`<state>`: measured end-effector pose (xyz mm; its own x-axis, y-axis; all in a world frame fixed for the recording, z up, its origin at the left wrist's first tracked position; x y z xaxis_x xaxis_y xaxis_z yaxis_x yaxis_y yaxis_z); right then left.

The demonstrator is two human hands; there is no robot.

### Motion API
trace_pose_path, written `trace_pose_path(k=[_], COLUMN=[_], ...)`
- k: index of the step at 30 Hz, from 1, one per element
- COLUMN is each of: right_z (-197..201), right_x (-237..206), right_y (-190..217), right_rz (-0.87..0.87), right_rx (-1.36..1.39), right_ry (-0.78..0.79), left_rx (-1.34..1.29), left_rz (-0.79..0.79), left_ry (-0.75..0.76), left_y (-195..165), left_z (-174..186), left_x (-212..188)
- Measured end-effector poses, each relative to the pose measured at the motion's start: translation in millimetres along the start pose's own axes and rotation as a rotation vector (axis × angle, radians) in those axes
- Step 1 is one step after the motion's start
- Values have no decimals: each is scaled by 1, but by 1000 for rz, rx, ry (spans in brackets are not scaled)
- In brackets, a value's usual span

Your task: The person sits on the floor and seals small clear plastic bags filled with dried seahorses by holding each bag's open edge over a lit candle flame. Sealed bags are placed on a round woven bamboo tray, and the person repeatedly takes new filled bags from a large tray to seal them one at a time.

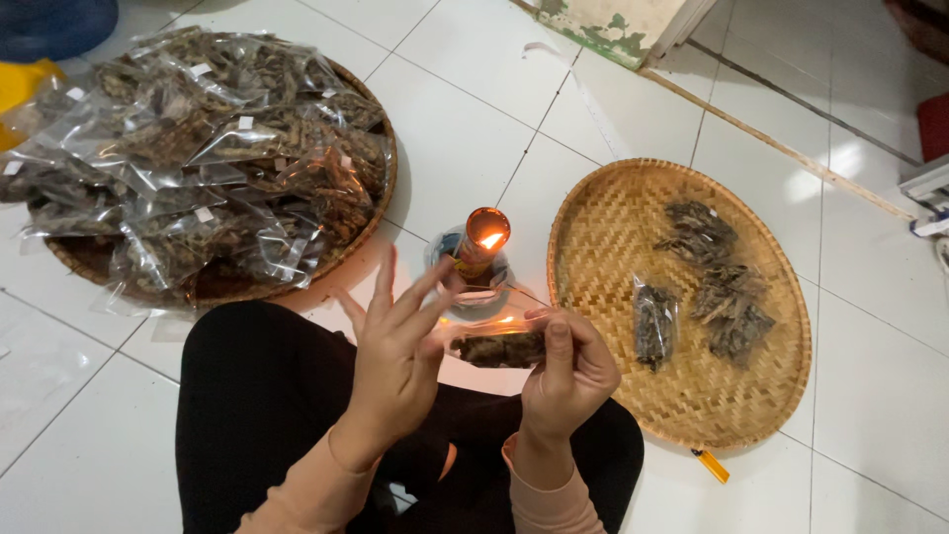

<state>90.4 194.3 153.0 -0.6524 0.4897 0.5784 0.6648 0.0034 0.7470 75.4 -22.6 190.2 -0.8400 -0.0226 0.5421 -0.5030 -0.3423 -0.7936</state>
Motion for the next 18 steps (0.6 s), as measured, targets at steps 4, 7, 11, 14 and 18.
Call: trace_pose_path(k=[4, 7, 11, 14, 18], right_z=[-2, -6, -5, -6, -6], right_x=[-1, -3, -4, -7, -7], right_y=[15, 24, 26, 27, 26], right_rz=[36, 94, 78, 73, 73], right_rx=[-63, -89, -96, -131, -174], right_ry=[26, 40, 37, 42, 73], left_rx=[333, 444, 322, 219, 194], left_rz=[-253, -177, -244, -224, -239], left_ry=[29, 101, 76, 114, 112], left_y=[-41, -43, -61, -64, -70], left_z=[-6, -15, -14, -18, -23], left_x=[-1, 8, 13, 15, 17])
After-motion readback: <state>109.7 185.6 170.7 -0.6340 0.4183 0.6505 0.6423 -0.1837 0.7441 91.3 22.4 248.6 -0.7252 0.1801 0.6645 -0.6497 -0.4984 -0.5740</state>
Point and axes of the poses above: each hand's wrist, its own x-axis towards the middle knuckle, its own z-axis out of the back of the hand, y = z × x, the point moved 10 cm from there along x, towards the middle knuckle, and after that the axes turned 4 degrees about z, right-handed, at the moved point
